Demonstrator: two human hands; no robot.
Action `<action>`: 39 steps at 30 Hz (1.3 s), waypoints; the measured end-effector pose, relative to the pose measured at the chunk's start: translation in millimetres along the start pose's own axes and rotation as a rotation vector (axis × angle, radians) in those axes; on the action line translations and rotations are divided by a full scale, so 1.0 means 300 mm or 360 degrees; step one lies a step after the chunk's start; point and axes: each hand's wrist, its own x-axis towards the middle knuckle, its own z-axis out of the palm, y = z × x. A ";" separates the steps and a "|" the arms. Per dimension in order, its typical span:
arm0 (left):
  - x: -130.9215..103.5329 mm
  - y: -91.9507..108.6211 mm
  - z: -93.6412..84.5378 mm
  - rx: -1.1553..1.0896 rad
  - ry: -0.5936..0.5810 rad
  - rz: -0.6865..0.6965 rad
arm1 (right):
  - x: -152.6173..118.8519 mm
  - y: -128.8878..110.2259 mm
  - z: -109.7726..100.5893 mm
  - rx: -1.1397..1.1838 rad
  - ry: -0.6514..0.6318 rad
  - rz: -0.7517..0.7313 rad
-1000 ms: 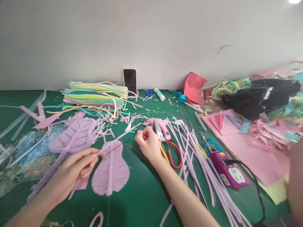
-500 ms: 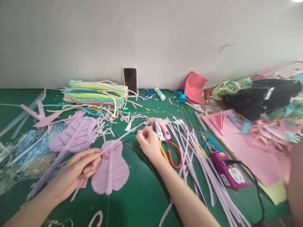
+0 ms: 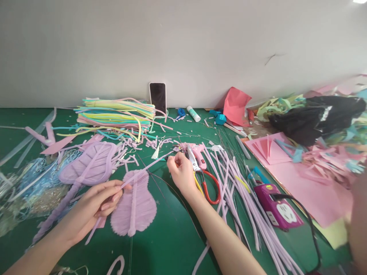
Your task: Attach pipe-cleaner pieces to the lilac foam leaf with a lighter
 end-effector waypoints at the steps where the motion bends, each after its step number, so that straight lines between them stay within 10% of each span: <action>1: -0.001 0.000 -0.001 0.0001 0.0004 -0.0002 | 0.000 -0.001 -0.001 -0.0006 0.0005 -0.0008; 39: 0.001 0.004 -0.005 0.0131 0.0103 0.0086 | -0.003 -0.050 -0.012 0.0206 0.0112 0.0134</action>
